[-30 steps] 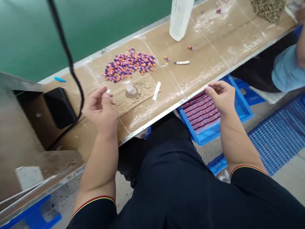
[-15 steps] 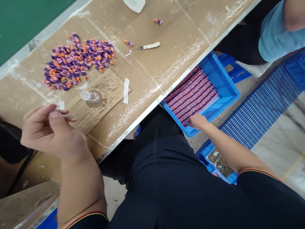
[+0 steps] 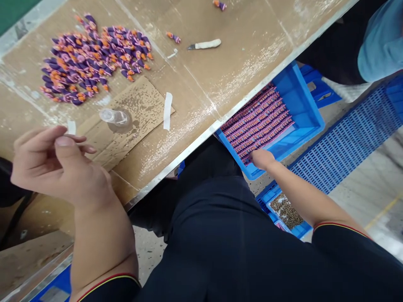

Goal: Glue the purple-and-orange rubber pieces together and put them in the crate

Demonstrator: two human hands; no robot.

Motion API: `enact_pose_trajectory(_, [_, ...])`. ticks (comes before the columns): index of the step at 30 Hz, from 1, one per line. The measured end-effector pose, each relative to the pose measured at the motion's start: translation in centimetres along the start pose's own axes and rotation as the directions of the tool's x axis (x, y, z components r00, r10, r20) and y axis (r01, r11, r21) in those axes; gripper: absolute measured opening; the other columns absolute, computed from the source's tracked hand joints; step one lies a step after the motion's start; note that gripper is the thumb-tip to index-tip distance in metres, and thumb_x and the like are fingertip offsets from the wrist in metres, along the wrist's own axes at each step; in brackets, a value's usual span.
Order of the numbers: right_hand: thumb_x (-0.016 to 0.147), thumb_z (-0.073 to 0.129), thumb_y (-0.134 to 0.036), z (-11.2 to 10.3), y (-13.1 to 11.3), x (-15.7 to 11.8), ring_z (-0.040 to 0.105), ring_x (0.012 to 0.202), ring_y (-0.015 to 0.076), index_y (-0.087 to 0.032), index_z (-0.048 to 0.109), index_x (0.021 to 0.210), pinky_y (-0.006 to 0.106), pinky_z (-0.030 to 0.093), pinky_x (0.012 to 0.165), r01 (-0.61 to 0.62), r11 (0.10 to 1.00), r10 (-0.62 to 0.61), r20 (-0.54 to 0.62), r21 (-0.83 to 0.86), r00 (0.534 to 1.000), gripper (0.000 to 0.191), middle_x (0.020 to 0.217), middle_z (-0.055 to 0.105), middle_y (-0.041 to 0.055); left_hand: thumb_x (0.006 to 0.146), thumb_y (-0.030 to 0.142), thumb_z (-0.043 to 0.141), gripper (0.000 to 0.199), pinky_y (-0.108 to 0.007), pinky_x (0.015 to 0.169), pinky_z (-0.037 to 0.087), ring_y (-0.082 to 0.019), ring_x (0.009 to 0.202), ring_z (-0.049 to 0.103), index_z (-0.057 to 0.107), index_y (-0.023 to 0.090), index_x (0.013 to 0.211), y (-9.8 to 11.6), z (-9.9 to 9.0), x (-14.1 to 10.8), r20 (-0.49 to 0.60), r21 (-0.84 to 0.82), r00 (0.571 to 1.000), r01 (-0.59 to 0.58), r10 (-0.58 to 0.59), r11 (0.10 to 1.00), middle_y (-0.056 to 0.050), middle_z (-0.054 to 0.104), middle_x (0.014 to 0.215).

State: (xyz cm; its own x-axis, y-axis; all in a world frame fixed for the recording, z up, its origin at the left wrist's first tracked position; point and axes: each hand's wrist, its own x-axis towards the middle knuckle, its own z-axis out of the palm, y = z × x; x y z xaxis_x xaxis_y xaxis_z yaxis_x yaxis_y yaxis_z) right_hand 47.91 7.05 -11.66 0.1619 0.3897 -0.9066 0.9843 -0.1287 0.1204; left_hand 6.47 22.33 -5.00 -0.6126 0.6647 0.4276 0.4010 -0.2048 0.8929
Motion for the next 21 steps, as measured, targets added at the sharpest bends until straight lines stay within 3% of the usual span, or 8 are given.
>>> enact_pose_trajectory(2, [0.116, 0.070, -0.043, 0.0, 0.0, 0.1, 0.079, 0.130, 0.0275, -0.016, 0.079, 0.136, 0.049, 0.065, 0.113, -0.008, 1.000, 0.008, 0.008, -0.007, 1.000, 0.034, 0.142, 0.081, 0.0154, 0.062, 0.024, 0.052, 0.024, -0.029, 0.053, 0.028, -0.013, 0.058, 0.053, 0.068, 0.020, 0.079, -0.1, -0.1, 0.0, 0.016, -0.055, 0.999, -0.036, 0.037, 0.998, -0.004, 0.064, 0.087])
enact_pose_trajectory(6, [0.115, 0.072, -0.042, 0.0, -0.2, 0.2, 0.078, 0.131, 0.0273, -0.016, 0.079, 0.132, 0.050, 0.064, 0.114, -0.015, 1.000, 0.015, 0.018, -0.023, 1.000, 0.032, 0.141, 0.081, 0.0143, 0.064, 0.031, 0.057, 0.031, -0.029, 0.052, 0.029, -0.013, 0.057, 0.054, 0.076, 0.016, 0.084, -0.5, -0.5, 0.0, 0.076, -0.163, 0.990, -0.105, 0.118, 0.981, -0.005, 0.067, 0.088])
enact_pose_trajectory(10, [0.117, 0.063, -0.027, -0.1, -0.2, -0.1, 0.078, 0.134, 0.0284, -0.017, 0.082, 0.133, 0.047, 0.063, 0.113, 0.021, 0.999, -0.021, 0.021, -0.027, 1.000, 0.027, 0.142, 0.082, 0.0160, 0.061, 0.031, 0.054, 0.032, -0.031, 0.047, 0.027, -0.012, 0.053, 0.051, 0.074, 0.017, 0.082, -1.1, -0.6, 0.2, 0.066, -0.150, 0.989, -0.120, 0.131, 0.981, -0.004, 0.067, 0.086])
enact_pose_trajectory(13, [0.113, 0.055, -0.015, -0.1, -0.1, -0.1, 0.078, 0.137, 0.0315, -0.017, 0.085, 0.133, 0.041, 0.062, 0.108, 0.044, 0.999, -0.044, 0.015, -0.024, 0.999, 0.036, 0.141, 0.082, 0.0210, 0.063, 0.034, 0.056, 0.034, -0.031, 0.047, 0.027, -0.012, 0.053, 0.051, 0.075, 0.016, 0.084, -1.2, -0.6, 0.2, 0.078, -0.165, 0.984, -0.148, 0.162, 0.975, -0.005, 0.067, 0.087])
enact_pose_trajectory(18, [0.115, 0.064, -0.032, 0.3, 0.0, 0.1, 0.078, 0.132, 0.0292, -0.016, 0.081, 0.138, 0.046, 0.063, 0.111, 0.051, 0.999, -0.051, 0.022, -0.017, 0.998, 0.032, 0.145, 0.080, 0.0187, 0.065, 0.039, 0.060, 0.032, -0.030, 0.045, 0.028, -0.012, 0.051, 0.050, 0.073, 0.018, 0.084, -1.2, -0.5, 0.3, 0.094, -0.183, 0.975, -0.182, 0.202, 0.966, -0.004, 0.067, 0.083])
enact_pose_trajectory(21, [0.114, 0.059, -0.024, 0.2, 0.0, 0.1, 0.078, 0.133, 0.0303, -0.017, 0.082, 0.137, 0.041, 0.061, 0.107, 0.045, 0.999, -0.044, 0.011, -0.013, 0.999, 0.033, 0.146, 0.080, 0.0211, 0.062, 0.042, 0.059, 0.031, -0.033, 0.049, 0.033, -0.014, 0.053, 0.052, 0.070, 0.021, 0.080, -0.4, -1.5, 0.2, 0.069, -0.106, 0.977, -0.194, 0.202, 0.975, -0.004, 0.065, 0.081])
